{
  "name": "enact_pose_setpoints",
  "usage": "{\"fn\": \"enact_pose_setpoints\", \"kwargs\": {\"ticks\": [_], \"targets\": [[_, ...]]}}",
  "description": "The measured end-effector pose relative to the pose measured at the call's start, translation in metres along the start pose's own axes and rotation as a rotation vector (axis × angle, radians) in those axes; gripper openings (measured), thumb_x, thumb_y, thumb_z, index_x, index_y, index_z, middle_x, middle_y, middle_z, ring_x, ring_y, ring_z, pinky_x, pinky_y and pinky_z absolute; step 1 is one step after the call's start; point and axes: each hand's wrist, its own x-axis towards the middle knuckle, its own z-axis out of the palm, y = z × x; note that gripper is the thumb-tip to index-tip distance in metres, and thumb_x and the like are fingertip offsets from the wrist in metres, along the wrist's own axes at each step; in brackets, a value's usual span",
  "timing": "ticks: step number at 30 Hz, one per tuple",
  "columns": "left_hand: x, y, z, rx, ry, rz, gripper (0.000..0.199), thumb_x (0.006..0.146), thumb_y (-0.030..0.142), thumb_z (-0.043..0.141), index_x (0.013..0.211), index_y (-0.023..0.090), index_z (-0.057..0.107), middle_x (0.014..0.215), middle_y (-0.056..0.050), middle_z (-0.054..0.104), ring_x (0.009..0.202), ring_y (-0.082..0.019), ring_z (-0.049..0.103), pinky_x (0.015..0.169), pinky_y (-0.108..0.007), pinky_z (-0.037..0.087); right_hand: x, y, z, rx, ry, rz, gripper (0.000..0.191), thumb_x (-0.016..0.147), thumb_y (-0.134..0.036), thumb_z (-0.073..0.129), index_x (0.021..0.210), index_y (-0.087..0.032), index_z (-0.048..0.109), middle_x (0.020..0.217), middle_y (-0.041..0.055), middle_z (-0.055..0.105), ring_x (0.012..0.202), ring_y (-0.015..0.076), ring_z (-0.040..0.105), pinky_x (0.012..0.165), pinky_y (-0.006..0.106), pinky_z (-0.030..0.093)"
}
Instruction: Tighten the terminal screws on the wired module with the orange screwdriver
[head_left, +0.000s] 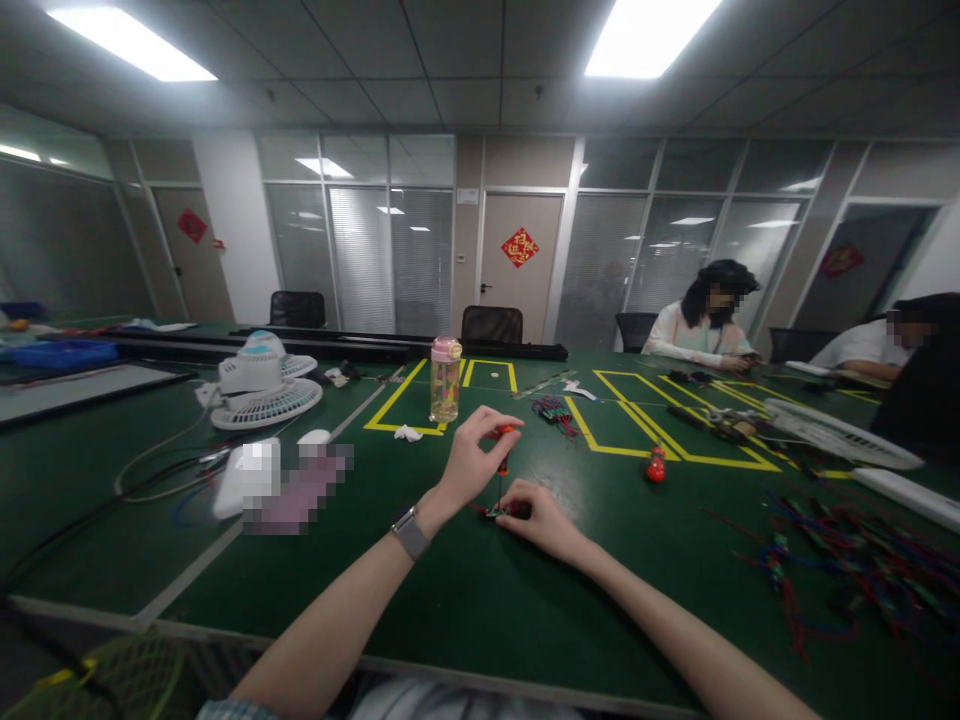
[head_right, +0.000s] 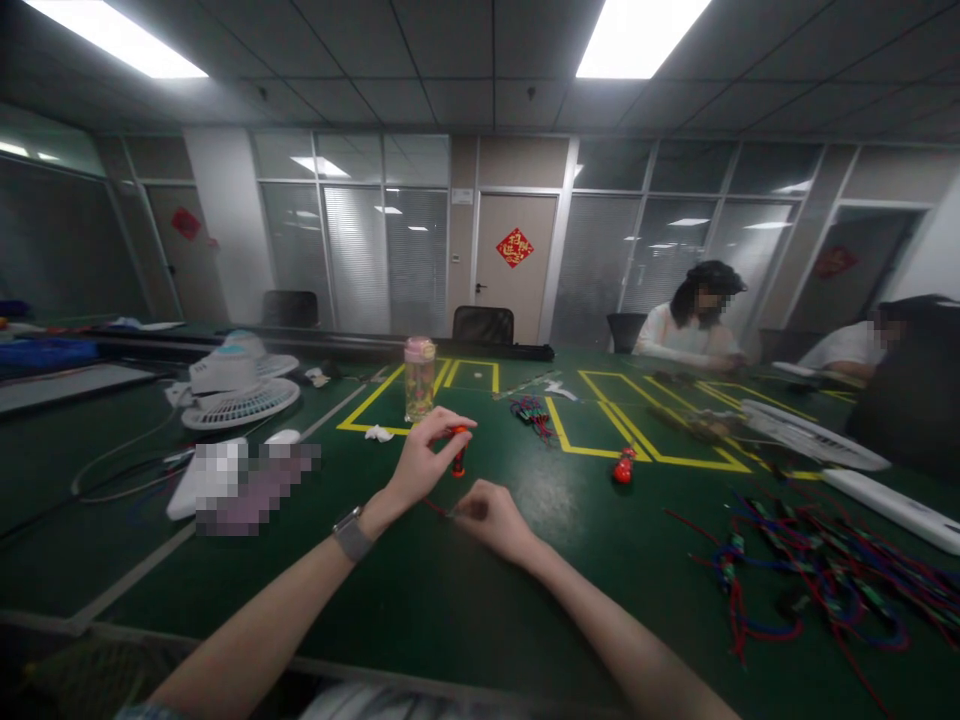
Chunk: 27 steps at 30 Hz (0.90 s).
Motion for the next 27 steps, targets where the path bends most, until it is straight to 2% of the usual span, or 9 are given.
{"fn": "enact_pose_setpoints", "kwargs": {"ticks": [3,9,15,19,24,27], "targets": [[-0.0001,-0.0013,0.0001,0.038,0.025,0.001,0.017,0.085,0.03,0.059,0.094,0.02,0.068,0.088,-0.004,0.056,0.081,-0.014,0.057,0.072,-0.025,0.049,0.0001,0.0,0.0005,0.002,0.01,0.014,0.008,0.07,-0.015,0.067,0.078,-0.015,0.069,0.073,0.0007,0.058,0.064,0.012,0.054,0.059,0.022,0.042],[-0.0017,0.0047,-0.0002,0.082,-0.021,0.087,0.028,0.093,0.023,0.041,0.113,0.021,0.061,0.1,-0.005,0.061,0.095,-0.016,0.058,0.085,-0.028,0.045,-0.0034,0.0058,0.0,0.006,0.017,-0.01,0.012,0.071,-0.012,0.064,0.082,-0.015,0.067,0.075,0.0008,0.06,0.066,0.0124,0.055,0.061,0.023,0.044],[-0.0048,-0.0016,0.0044,0.215,0.012,0.176,0.021,0.09,0.026,0.049,0.106,0.02,0.062,0.089,-0.004,0.058,0.084,-0.015,0.056,0.078,-0.027,0.046,-0.0075,0.007,-0.0029,-0.024,0.02,-0.048,0.01,0.075,-0.013,0.062,0.082,-0.016,0.068,0.079,0.0031,0.061,0.069,0.0135,0.057,0.063,0.024,0.045],[-0.0057,-0.0036,0.0049,0.217,0.079,0.149,0.018,0.085,0.031,0.059,0.096,0.019,0.065,0.085,-0.002,0.052,0.078,-0.013,0.054,0.075,-0.025,0.046,-0.008,0.0068,-0.0028,-0.052,0.032,-0.054,0.009,0.076,-0.016,0.062,0.082,-0.017,0.068,0.078,0.0026,0.06,0.066,0.0135,0.056,0.062,0.025,0.044],[-0.0049,0.0007,0.0036,0.12,0.038,0.096,0.03,0.094,0.023,0.039,0.118,0.022,0.058,0.101,-0.005,0.056,0.095,-0.015,0.055,0.087,-0.028,0.044,-0.0088,0.008,-0.0034,-0.076,0.024,-0.097,0.01,0.08,-0.021,0.06,0.085,-0.017,0.068,0.078,0.003,0.059,0.068,0.0142,0.056,0.062,0.025,0.044],[-0.0044,0.0013,0.0055,0.075,0.034,0.091,0.03,0.093,0.02,0.041,0.119,0.022,0.057,0.1,-0.004,0.059,0.093,-0.014,0.056,0.085,-0.027,0.045,-0.0093,0.006,-0.0047,-0.099,0.02,-0.096,0.012,0.081,-0.022,0.06,0.088,-0.018,0.068,0.079,0.0032,0.059,0.068,0.0145,0.056,0.063,0.026,0.044]]}}
